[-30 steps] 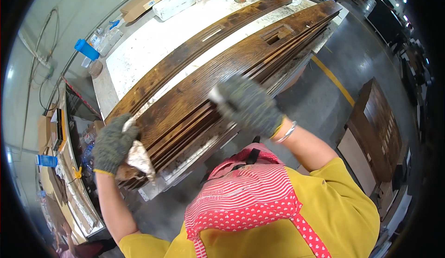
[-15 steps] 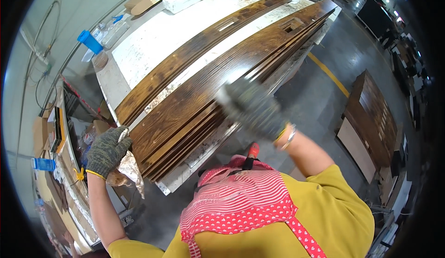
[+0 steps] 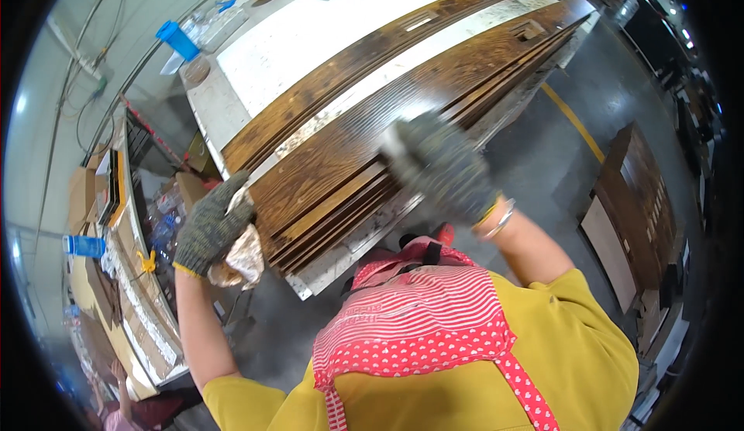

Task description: The person cleans wooden panels with a cloth, wiping across the surfaces and sides, then moves the finished panels to a stack.

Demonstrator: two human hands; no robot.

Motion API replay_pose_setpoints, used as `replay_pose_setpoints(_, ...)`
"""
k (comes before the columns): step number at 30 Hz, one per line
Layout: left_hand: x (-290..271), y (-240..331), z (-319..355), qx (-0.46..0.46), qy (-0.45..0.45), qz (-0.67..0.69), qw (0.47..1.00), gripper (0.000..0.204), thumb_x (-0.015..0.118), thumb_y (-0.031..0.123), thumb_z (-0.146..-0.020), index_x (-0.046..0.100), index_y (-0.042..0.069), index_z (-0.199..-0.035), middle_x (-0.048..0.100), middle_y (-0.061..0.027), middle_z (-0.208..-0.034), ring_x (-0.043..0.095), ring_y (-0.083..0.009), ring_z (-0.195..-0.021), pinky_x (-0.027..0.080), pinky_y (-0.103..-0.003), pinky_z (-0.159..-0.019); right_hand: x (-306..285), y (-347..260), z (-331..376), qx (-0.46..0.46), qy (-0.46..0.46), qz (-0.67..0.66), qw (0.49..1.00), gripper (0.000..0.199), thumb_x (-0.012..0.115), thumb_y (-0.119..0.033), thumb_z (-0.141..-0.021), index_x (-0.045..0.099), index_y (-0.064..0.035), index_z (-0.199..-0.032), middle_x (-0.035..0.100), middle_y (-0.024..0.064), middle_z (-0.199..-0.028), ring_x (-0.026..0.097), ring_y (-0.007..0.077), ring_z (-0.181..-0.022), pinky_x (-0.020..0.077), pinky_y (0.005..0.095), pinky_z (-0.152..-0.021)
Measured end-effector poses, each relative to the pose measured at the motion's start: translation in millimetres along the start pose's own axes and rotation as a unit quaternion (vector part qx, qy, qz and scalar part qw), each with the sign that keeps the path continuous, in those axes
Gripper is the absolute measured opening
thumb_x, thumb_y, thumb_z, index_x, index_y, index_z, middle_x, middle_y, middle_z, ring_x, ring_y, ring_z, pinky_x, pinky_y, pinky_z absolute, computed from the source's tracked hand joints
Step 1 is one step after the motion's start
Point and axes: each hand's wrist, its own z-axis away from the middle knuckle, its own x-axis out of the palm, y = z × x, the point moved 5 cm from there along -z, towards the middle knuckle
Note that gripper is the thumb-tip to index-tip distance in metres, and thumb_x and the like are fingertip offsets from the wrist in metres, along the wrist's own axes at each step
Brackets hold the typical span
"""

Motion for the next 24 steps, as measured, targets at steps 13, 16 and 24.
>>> replay_pose_setpoints(13, 12.4, 5.2, -8.0, 0.048, -0.001, 0.088, 0.995, 0.042, 0.062, 0.025, -0.093, 0.060, 0.006, -0.131, 0.066, -0.0171, -0.122, 0.063, -0.0290, -0.114, 0.046, -0.036, -0.099, 81.0, -131.1, -28.9, -0.047, -0.299, -0.199, 0.932, 0.033, 0.067, -0.020, -0.082, 0.059, -0.0038, -0.110, 0.060, 0.0155, -0.104, 0.064, 0.0310, -0.090, 0.0536, 0.0429, -0.077)
replay_pose_setpoints(16, 13.1, -5.5, -4.6, 0.045, 0.004, 0.124, 0.991, 0.041, 0.061, 0.025, -0.094, 0.060, 0.004, -0.129, 0.067, -0.0193, -0.117, 0.064, -0.0291, -0.111, 0.047, -0.036, -0.097, 79.1, -158.1, -28.3, -0.058, -0.327, -0.297, 0.895, 0.032, 0.066, -0.020, -0.083, 0.059, -0.0041, -0.109, 0.059, 0.0148, -0.100, 0.062, 0.0305, -0.091, 0.0526, 0.0425, -0.077)
replay_pose_setpoints(24, 8.3, 4.2, 97.0, -0.096, 0.111, 0.379, 0.914, 0.029, 0.065, 0.024, -0.095, 0.066, 0.003, -0.116, 0.069, -0.0050, -0.103, 0.062, -0.0148, -0.093, 0.051, -0.032, -0.084, 31.6, -5.0, -85.2, 0.173, -0.212, -0.438, 0.856, 0.032, 0.071, -0.017, -0.089, 0.066, -0.0069, -0.119, 0.068, 0.0059, -0.101, 0.065, 0.0147, -0.093, 0.0562, 0.0278, -0.081)
